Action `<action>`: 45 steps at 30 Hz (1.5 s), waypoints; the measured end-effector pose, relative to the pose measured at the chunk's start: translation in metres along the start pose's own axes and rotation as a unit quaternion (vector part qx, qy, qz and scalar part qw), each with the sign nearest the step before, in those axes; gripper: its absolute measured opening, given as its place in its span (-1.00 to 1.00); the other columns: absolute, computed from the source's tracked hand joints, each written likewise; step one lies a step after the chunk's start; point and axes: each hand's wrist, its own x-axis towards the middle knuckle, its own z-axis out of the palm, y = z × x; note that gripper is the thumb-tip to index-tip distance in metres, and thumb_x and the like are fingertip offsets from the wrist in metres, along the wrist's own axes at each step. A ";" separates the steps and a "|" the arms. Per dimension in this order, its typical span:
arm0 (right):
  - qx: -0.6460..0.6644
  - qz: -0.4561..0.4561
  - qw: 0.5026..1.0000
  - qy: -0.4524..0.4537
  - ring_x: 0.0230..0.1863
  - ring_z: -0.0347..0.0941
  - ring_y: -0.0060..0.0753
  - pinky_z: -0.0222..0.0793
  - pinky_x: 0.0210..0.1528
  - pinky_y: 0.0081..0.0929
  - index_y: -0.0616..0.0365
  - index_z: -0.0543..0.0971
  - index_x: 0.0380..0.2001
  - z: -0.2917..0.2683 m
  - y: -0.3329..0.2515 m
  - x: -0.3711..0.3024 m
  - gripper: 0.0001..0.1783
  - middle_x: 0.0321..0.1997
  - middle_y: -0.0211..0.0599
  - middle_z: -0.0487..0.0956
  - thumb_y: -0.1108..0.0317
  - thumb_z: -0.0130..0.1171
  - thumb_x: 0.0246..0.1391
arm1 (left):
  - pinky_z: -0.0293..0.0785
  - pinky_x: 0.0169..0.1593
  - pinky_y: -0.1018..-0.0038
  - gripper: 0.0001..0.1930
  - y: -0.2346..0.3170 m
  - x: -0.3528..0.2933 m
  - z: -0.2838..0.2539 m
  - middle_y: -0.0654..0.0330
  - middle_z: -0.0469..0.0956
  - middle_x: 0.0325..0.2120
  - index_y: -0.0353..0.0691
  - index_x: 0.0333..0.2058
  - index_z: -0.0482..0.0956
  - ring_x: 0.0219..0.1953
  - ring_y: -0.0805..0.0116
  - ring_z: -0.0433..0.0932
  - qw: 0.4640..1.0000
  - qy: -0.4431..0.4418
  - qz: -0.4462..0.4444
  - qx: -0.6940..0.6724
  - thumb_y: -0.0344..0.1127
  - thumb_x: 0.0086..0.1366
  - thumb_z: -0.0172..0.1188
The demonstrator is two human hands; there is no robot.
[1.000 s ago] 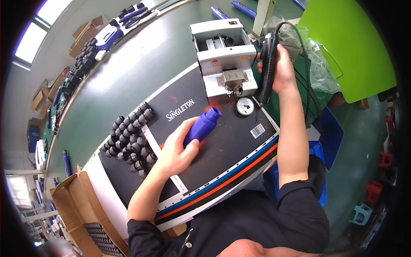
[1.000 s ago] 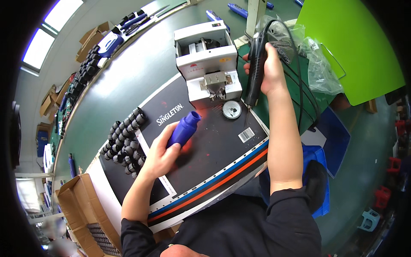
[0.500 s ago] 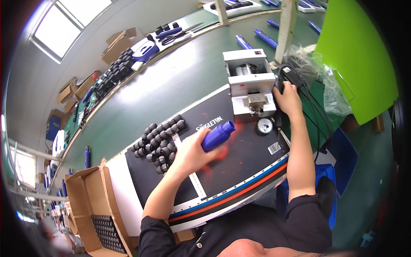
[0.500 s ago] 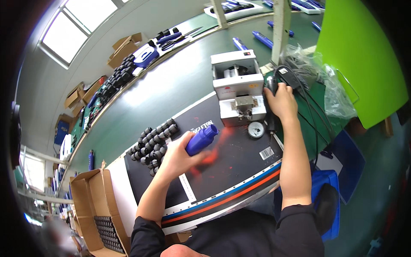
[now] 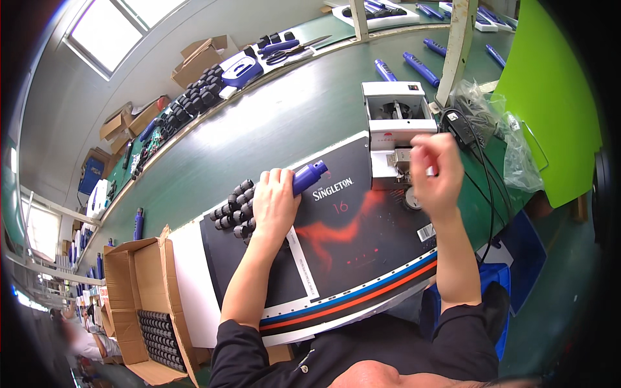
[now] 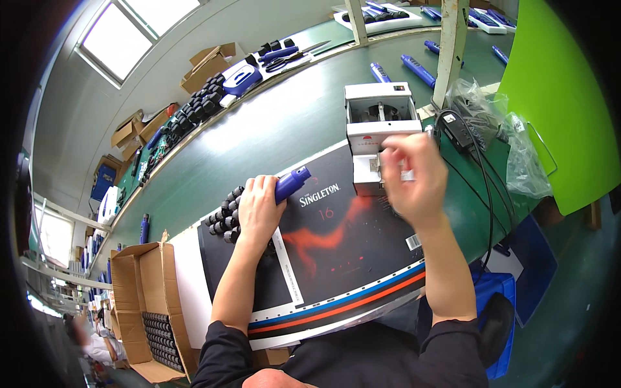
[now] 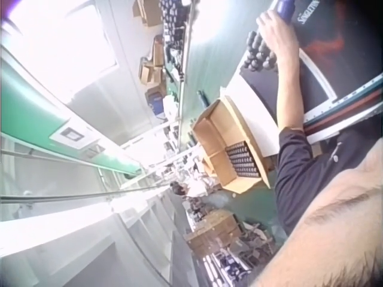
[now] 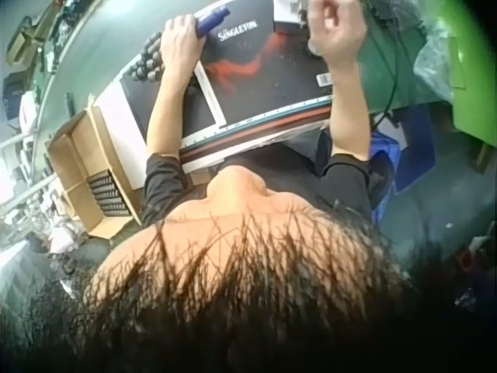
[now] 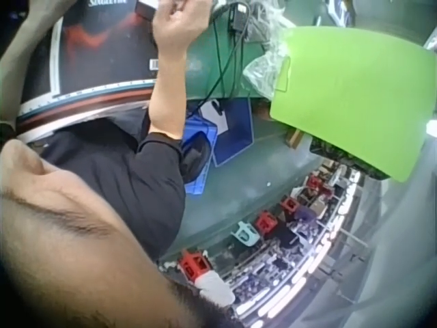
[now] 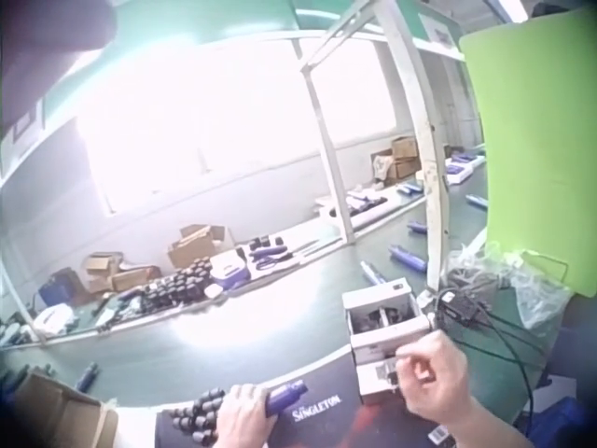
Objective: The person assembles a blue cylindrical device by securing its black internal components with an electric screwdriver.
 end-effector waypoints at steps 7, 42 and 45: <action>0.057 -0.025 0.957 -0.283 -0.29 0.63 -0.17 0.57 -0.27 -0.31 0.05 0.54 -0.01 0.036 -0.030 -0.031 -0.52 -0.21 -0.28 0.63 0.21 0.45 0.00 | 0.48 -0.16 0.51 -0.73 0.042 -0.008 -0.032 0.24 0.57 -0.28 -0.27 -0.09 0.52 -0.30 0.46 0.55 0.756 -0.086 -0.185 -0.622 -0.40 0.28 0.35; 0.238 0.157 0.879 -0.383 -0.21 0.65 -0.25 0.57 -0.13 -0.37 0.19 0.42 0.06 0.020 -0.020 -0.028 -0.63 -0.21 -0.13 0.63 0.39 0.27 0.26 | 0.55 -0.29 0.30 -0.51 0.034 -0.012 -0.055 0.19 0.53 -0.28 -0.12 -0.13 0.56 -0.35 0.14 0.63 0.992 -0.014 0.085 -0.088 -0.31 -0.09 0.52; 0.243 0.116 0.883 -0.383 -0.22 0.63 -0.14 0.54 -0.13 -0.31 0.18 0.39 0.06 0.025 -0.018 -0.031 -0.63 -0.21 -0.08 0.60 0.42 0.26 0.25 | 0.53 -0.30 0.32 -0.56 0.032 -0.015 -0.053 0.26 0.49 -0.38 -0.09 -0.18 0.52 -0.33 0.24 0.62 0.992 -0.015 0.108 -0.065 -0.28 -0.07 0.48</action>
